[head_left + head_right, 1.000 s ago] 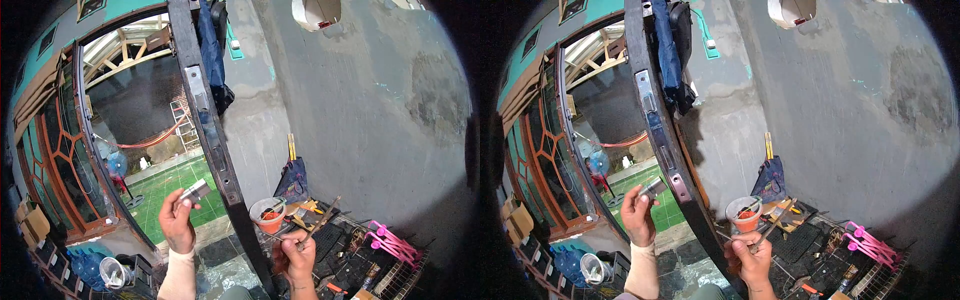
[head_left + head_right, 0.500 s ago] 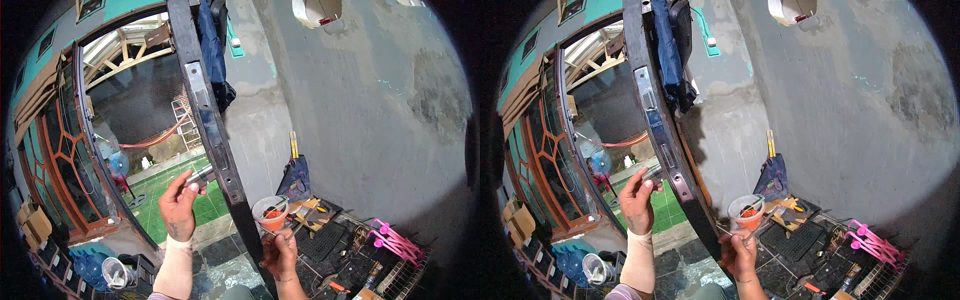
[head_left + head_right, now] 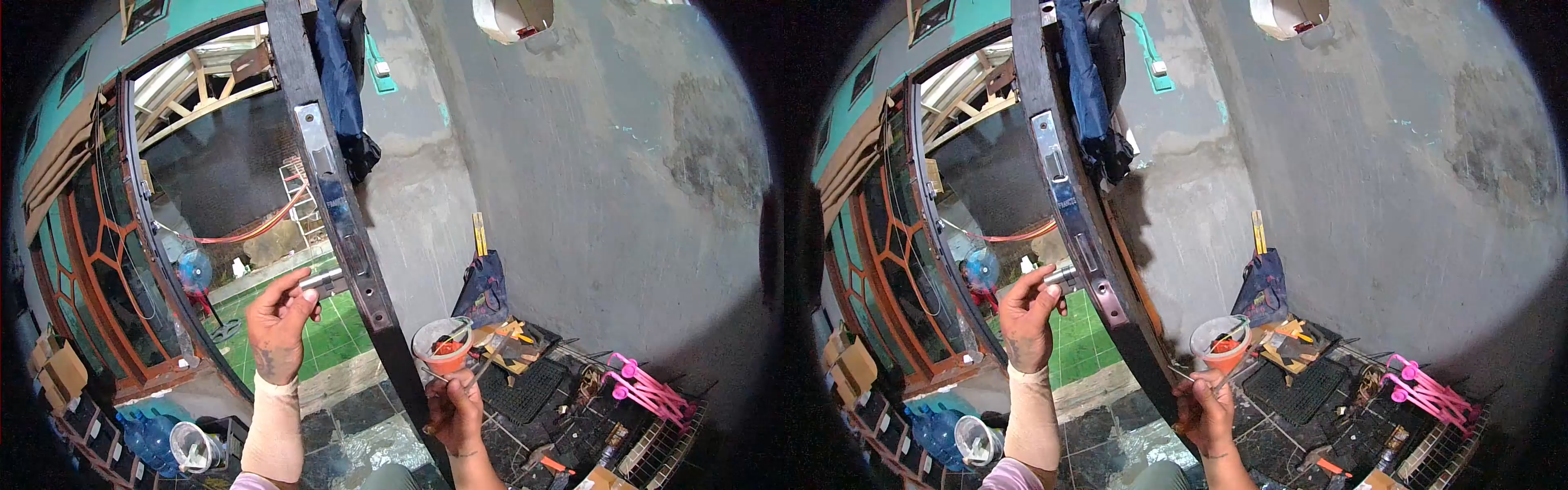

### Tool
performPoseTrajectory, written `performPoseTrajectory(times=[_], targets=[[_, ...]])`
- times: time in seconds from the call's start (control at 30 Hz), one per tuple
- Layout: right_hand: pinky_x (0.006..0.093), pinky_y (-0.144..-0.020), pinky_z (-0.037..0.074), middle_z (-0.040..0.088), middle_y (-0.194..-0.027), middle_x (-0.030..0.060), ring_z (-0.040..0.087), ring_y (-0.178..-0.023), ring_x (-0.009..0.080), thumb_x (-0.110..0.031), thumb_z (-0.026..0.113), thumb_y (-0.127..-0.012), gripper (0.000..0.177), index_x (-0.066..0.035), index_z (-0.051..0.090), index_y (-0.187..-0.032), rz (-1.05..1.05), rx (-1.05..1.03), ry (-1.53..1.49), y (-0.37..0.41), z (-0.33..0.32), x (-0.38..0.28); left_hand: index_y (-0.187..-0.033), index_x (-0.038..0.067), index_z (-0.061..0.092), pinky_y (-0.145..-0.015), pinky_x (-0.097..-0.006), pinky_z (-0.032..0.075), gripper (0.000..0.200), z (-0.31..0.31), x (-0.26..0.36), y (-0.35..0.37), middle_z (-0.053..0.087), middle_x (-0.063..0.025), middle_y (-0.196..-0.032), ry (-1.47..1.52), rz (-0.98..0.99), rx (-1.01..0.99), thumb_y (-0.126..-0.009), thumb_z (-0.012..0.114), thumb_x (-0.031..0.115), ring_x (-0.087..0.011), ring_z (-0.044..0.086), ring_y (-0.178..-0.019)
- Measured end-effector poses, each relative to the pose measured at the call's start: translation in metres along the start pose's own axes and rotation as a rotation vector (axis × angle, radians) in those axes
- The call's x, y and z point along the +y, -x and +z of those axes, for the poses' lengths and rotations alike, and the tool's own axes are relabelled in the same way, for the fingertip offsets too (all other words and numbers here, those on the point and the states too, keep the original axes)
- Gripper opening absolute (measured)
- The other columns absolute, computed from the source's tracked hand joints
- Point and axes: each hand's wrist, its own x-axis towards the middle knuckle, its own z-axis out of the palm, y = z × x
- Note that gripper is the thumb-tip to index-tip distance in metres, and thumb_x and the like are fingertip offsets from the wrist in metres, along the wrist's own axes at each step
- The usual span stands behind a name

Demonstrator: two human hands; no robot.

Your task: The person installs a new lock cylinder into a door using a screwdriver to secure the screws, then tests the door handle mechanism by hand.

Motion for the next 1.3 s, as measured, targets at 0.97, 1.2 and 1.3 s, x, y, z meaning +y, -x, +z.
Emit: performPoseTrajectory(times=[0.97, 1.2, 1.3], targets=[[0.0243, -0.05, 0.047, 0.067, -0.089, 0.0153, 0.057, -0.057, 0.0132, -0.018, 0.061, -0.1, 0.015, -0.006, 0.058, -0.107, -0.182, -0.298, -0.044, -0.077, 0.111, -0.042, -0.118, -0.007, 0.062, -0.078, -0.0301, 0.055, 0.028, 0.016, -0.007, -0.009, 0.069, -0.0108, -0.095, 0.149, -0.051, -0.071, -0.091, 0.067, -0.001, -0.0169, 0.068, -0.082], [0.0224, -0.049, 0.047, 0.069, -0.088, 0.0157, 0.06, -0.059, 0.0128, -0.017, 0.064, -0.099, 0.019, -0.003, 0.057, -0.108, -0.181, -0.278, -0.066, -0.076, 0.109, -0.038, -0.119, -0.006, 0.063, -0.076, -0.0294, 0.055, 0.029, 0.011, -0.012, -0.012, 0.069, -0.0103, -0.093, 0.147, -0.048, -0.103, -0.091, 0.068, 0.0, -0.0166, 0.068, -0.08], [0.0226, -0.05, 0.048, 0.069, -0.088, 0.0152, 0.061, -0.06, 0.013, -0.019, 0.065, -0.098, 0.02, -0.003, 0.057, -0.108, -0.183, -0.263, -0.055, -0.075, 0.111, -0.035, -0.119, -0.006, 0.063, -0.074, -0.0293, 0.056, 0.029, 0.008, -0.011, -0.012, 0.069, -0.0099, -0.092, 0.129, -0.053, -0.114, -0.091, 0.068, -0.001, -0.0167, 0.067, -0.079]])
